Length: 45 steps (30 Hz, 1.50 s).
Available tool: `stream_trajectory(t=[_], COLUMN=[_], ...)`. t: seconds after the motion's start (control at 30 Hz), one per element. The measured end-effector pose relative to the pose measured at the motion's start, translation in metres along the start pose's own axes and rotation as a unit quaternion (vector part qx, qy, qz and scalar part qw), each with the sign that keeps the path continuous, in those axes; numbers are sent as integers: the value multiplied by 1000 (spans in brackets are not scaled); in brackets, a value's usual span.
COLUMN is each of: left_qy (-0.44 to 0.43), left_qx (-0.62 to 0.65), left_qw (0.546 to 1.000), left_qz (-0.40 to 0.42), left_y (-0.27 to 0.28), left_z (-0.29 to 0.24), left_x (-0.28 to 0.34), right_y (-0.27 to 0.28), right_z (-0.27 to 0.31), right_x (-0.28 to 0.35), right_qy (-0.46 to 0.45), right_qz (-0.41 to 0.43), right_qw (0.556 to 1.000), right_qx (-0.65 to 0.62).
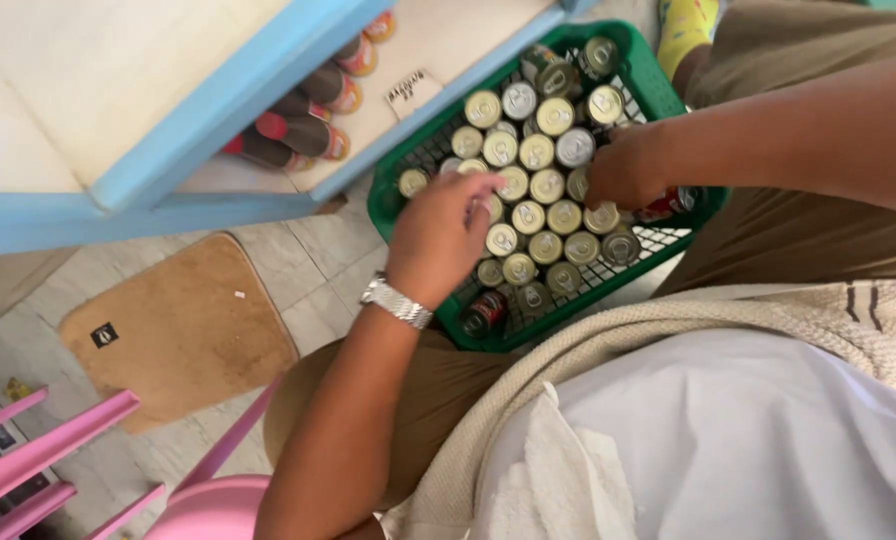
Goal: Arranging canned goods from a crate onto a store shelf.
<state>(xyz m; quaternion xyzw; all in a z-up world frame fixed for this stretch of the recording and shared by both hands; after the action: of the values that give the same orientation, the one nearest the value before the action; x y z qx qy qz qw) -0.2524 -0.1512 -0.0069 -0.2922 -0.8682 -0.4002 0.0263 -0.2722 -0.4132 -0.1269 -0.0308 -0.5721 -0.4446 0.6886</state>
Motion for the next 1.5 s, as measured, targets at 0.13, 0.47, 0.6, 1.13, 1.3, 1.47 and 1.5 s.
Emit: stream_trajectory(t=[0.13,0.47,0.6,1.13,1.3,1.47,1.5], left_qy=[21,106,18,65,54,79,91], left_qx=[-86,-472,-512,-441,-290,-314,-316], left_qw=[992,746,753,787,896,871,864], left_qz=[88,457,414,428,333,368,381], left_y=[-74,-138,-151,-168,-176,-132,-118], left_z=[44,103,105,145,182,138,122], left_x=[-4,0,17,-10,-30,-42,-43], right_y=[4,26,40,62,54,59,59], right_z=[13,43,49,44,34,31,29], right_x=[3,-9,-19,-30,-38,-37,-38], right_qy=[-12,42,53,50,44,31,28], right_qz=[17,-11,8,1,-12,-20,-22], right_qw=[999,999,998,998,998,999,999], right_qx=[-26,-14,24,37,38,21,18])
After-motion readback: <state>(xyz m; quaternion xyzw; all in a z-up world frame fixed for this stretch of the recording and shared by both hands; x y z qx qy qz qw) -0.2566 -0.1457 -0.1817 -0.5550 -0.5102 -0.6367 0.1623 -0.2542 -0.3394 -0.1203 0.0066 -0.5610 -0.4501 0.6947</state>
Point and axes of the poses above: each hand's wrist, its own x-axis away from the middle knuckle, its own y-axis out of the back of the hand, z = x × y, the point moved 1 cm from there along -x, towards the middle knuckle, and after that the axes turned 12 degrees about y, right-handed, at the moved point
